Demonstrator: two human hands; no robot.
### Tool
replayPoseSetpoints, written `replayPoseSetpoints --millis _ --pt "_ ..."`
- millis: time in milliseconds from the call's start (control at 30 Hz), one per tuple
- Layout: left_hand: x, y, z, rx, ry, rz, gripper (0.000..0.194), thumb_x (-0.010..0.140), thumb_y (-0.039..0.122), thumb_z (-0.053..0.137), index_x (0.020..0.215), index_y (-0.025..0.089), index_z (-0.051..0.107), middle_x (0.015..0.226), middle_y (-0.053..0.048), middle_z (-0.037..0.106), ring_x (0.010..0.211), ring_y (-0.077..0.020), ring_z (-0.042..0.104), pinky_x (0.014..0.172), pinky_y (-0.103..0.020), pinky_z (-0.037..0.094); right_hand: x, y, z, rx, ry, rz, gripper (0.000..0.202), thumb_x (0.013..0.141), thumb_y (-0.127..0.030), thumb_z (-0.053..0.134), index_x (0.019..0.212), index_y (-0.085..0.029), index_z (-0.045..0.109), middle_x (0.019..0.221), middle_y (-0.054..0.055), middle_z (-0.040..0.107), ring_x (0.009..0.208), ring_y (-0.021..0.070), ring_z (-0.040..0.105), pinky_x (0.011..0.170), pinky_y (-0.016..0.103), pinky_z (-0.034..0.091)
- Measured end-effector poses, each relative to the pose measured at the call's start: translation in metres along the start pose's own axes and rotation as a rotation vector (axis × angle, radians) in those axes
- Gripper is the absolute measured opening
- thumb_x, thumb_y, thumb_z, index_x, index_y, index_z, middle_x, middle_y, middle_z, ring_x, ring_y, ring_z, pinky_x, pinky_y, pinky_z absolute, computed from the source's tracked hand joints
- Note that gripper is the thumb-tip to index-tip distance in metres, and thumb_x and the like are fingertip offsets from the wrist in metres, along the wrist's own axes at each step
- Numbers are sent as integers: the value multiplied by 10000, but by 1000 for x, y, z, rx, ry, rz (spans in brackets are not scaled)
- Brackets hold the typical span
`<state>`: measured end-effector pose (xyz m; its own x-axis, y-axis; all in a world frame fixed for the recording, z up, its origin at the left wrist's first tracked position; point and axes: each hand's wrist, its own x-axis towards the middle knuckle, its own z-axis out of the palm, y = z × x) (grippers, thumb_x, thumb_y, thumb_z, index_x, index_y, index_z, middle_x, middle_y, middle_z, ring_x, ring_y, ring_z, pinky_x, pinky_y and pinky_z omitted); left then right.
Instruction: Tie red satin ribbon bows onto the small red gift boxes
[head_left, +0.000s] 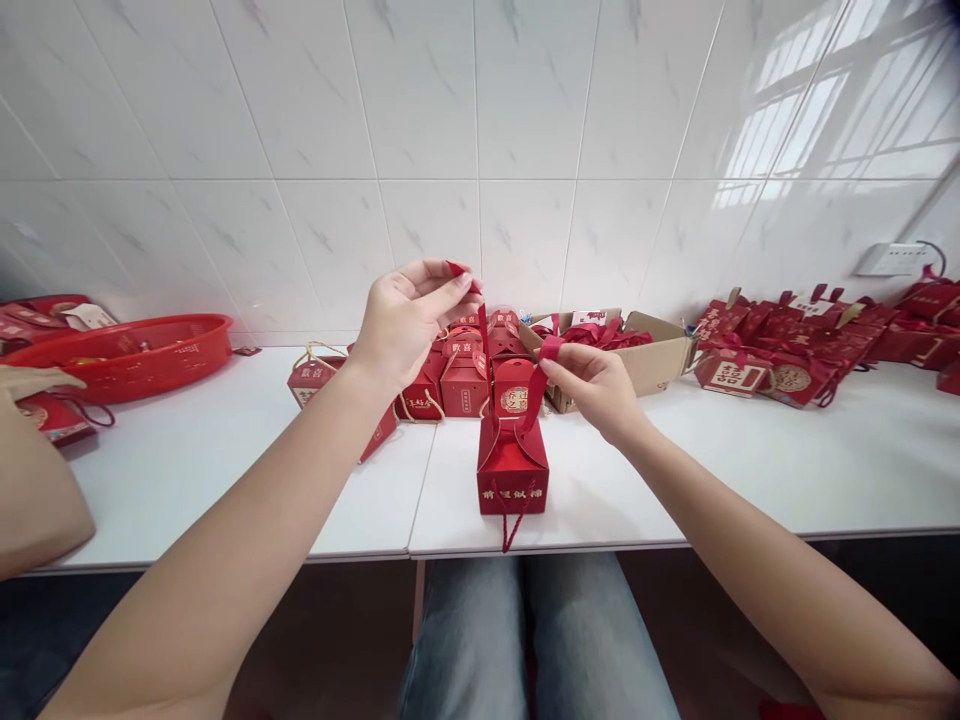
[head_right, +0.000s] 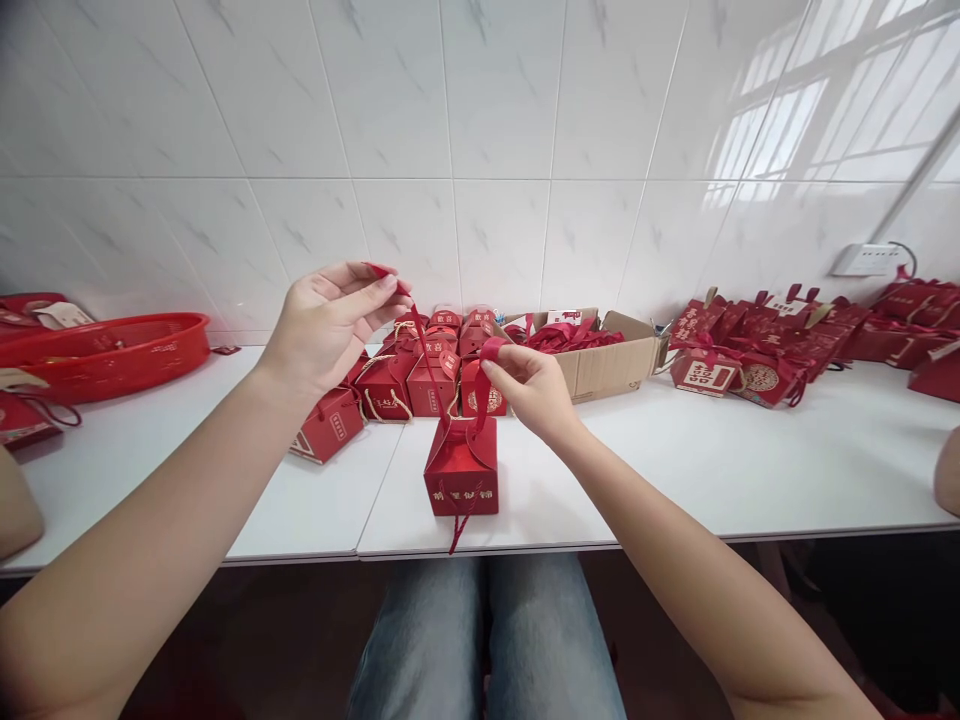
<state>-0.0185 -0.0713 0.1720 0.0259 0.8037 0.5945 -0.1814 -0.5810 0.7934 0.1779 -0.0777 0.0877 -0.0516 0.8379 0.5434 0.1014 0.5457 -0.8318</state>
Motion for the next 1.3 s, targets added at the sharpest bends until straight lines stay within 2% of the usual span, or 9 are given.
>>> replayPoseSetpoints --millis 133,267,400,600,733,900,1100,1300 --pt "3 1 4 9 -41 -28 61 751 130 687 755 133 626 762 -18 659 715 -108 646 759 -290 549 10 -6 -1 23 38 -53 267 767 -433 654 736 -168 640 730 26 638 739 163 601 643 280 472" --pt "9 2 9 62 -53 -58 77 751 178 694 786 127 648 780 -42 669 684 -109 635 635 -248 524 26 -18 -1 166 11 -69 220 745 -370 687 858 -181 681 846 38 692 837 173 644 743 305 518" --pt "15 1 13 93 -29 -32 89 730 149 681 815 136 658 813 -56 682 804 -148 648 569 -219 481 38 -30 0 232 19 -33 202 735 -337 697 866 -184 680 855 32 706 790 150 658 731 297 533" --pt "19 4 13 178 -27 -24 140 732 147 608 867 146 646 841 -61 690 887 -189 646 650 -281 484 46 -42 1 227 44 10 228 729 -322 700 905 -181 668 863 37 709 771 148 658 695 292 536" --pt "22 8 12 204 -24 -46 228 716 140 608 939 157 566 795 -61 695 879 -206 643 707 -332 474 48 -45 1 201 38 14 223 752 -356 679 881 -176 660 866 46 707 783 153 659 723 304 533" --pt "25 6 12 212 -62 -18 216 736 133 606 912 181 491 800 -60 707 855 -186 629 697 -317 454 50 -47 2 218 38 1 185 768 -359 670 818 -182 653 849 35 703 789 137 656 718 276 530" --pt "25 1 14 156 -112 -11 149 740 166 623 884 172 589 815 -48 707 831 -164 635 694 -290 461 49 -49 6 217 47 15 198 795 -371 646 829 -180 605 849 44 698 777 136 657 690 270 536" --pt "26 3 19 185 -107 21 78 711 183 654 785 181 681 883 -39 717 883 -166 635 701 -273 478 56 -54 15 229 -24 33 124 816 -278 618 810 -159 584 689 14 640 608 101 598 577 232 498"
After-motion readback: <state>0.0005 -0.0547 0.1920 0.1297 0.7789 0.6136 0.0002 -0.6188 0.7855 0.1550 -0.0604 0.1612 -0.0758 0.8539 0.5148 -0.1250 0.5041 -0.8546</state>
